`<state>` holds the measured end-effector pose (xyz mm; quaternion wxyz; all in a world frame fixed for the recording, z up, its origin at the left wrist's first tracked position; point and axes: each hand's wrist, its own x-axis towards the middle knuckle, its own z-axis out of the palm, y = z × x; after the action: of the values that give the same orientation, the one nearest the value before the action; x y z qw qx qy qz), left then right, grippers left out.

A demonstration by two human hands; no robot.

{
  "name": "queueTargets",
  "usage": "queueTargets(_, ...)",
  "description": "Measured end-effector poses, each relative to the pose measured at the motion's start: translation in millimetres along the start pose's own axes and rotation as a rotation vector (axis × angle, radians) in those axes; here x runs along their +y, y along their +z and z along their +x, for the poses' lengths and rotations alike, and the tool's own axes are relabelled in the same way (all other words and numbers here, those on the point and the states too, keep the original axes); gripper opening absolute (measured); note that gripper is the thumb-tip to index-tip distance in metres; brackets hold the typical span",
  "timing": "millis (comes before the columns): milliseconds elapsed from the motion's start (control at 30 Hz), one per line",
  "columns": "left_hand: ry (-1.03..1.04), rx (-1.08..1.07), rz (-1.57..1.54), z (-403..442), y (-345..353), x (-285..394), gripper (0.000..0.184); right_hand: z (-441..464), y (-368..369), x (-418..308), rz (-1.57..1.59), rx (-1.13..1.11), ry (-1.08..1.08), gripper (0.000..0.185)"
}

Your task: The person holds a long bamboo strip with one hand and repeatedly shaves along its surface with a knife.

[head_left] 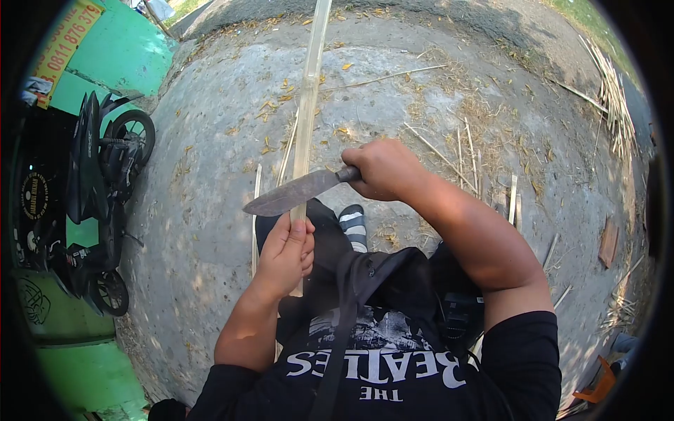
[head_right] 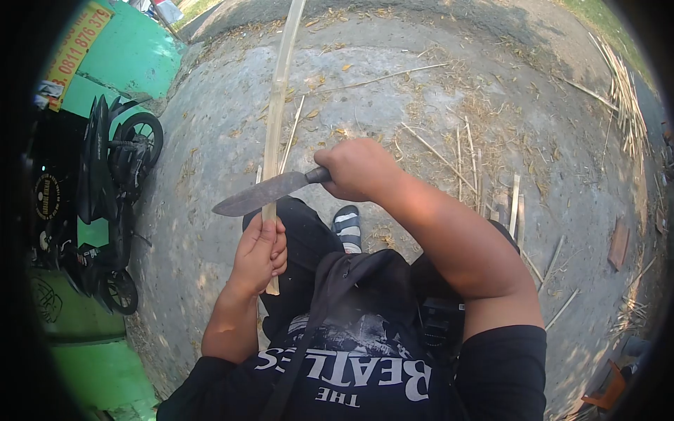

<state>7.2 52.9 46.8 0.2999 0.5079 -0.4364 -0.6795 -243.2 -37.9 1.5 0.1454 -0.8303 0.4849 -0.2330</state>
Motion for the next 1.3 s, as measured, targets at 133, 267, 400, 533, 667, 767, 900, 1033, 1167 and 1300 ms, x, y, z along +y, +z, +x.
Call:
queueTargets(133,-0.012,0.016,0.034,5.4,5.3,-1.9,0.027,7.6,-6.8,8.2,-0.065,-0.086,0.072,0.019)
queueTargets(267,-0.045,0.032,-0.078,12.4,9.2,2.3,0.027,1.5,10.9,4.4,0.001,-0.051,0.020,0.018)
queueTargets(400,-0.074,-0.020,-0.104,7.2,17.5,-1.6,0.027,5.8,3.6,17.7,0.046,-0.028,0.126,0.017)
queueTargets(533,-0.092,-0.060,-0.094,3.8,18.2,-2.3,0.028,4.6,-4.6,32.5,0.127,-0.037,0.207,0.016)
queueTargets(667,-0.093,-0.059,-0.078,3.5,12.1,-1.7,0.025,0.9,-5.2,7.7,0.034,-0.071,0.075,0.016)
queueTargets(767,-0.094,-0.086,-0.039,-6.4,10.9,-7.3,0.024,6.9,-10.7,36.3,0.123,0.014,0.287,0.016)
queueTargets(900,-0.087,-0.032,-0.044,-10.6,11.7,-4.9,0.025,0.2,-10.2,26.7,0.099,-0.087,0.156,0.016)
queueTargets(1033,-0.009,-0.001,0.070,-9.4,9.0,-6.6,0.027,2.6,-7.6,8.4,-0.006,-0.107,0.017,0.016)
queueTargets(1167,-0.032,-0.014,0.063,-14.1,11.1,-9.4,0.023,4.5,-8.7,39.9,0.069,0.011,0.174,0.015)
queueTargets(1300,-0.045,-0.008,0.045,-14.5,11.1,-13.2,0.023,-1.1,2.5,19.6,0.094,0.020,0.003,0.015)
